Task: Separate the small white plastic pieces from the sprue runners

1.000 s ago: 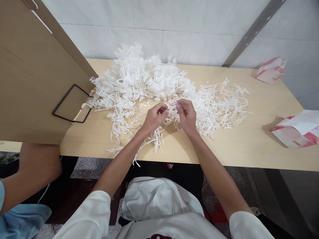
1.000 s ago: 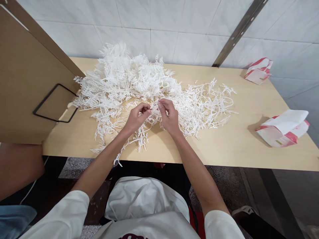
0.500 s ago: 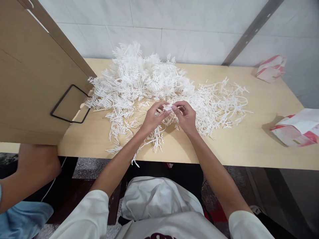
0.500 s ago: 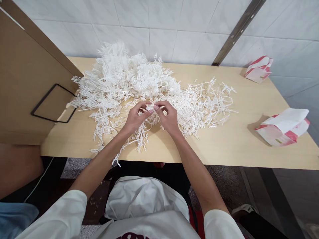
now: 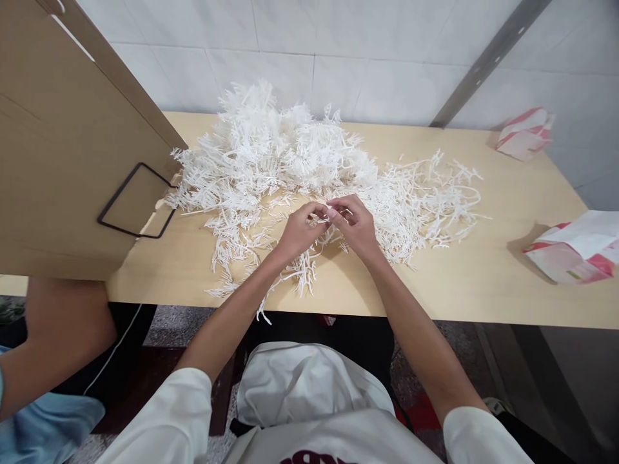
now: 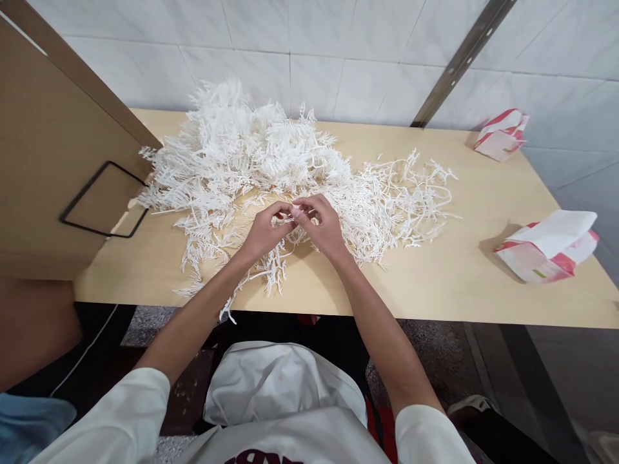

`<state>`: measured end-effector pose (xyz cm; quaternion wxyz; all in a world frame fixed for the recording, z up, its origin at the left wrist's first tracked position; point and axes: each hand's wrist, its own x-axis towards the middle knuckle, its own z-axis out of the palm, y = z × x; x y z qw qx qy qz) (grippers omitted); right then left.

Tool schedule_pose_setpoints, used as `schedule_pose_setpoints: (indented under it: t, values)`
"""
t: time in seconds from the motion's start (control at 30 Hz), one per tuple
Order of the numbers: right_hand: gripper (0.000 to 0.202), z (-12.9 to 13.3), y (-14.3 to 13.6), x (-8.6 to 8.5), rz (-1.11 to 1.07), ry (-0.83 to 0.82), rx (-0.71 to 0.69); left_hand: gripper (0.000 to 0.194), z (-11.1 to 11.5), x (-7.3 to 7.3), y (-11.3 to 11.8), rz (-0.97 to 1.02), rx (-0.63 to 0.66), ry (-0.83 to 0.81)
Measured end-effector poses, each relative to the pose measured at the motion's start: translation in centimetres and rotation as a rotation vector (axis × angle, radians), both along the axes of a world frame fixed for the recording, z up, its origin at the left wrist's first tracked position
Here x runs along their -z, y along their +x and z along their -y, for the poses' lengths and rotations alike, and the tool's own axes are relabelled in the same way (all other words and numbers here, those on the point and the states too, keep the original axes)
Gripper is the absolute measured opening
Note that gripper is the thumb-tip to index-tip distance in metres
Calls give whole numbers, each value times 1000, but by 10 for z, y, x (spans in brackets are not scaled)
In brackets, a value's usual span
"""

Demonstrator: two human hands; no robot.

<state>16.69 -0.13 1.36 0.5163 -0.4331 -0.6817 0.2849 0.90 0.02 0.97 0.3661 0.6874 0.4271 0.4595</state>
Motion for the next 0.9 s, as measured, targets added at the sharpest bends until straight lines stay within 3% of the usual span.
schedule_pose_setpoints:
  t: [0.23, 0.43, 0.57, 0.9]
  values:
    - [26, -3, 2, 10, -33, -3, 61, 9, 1, -1, -2, -56, -48, 37]
    - [23, 0, -3, 12, 35, 88, 102, 7, 1, -3, -2, -127, -106, 139]
    - [23, 0, -2, 12, 5, 0, 62, 10, 0, -1, -1, -161, -153, 170]
    - [26, -2, 2, 4, 65, 23, 23, 8, 2, 1, -4, -312, -169, 285]
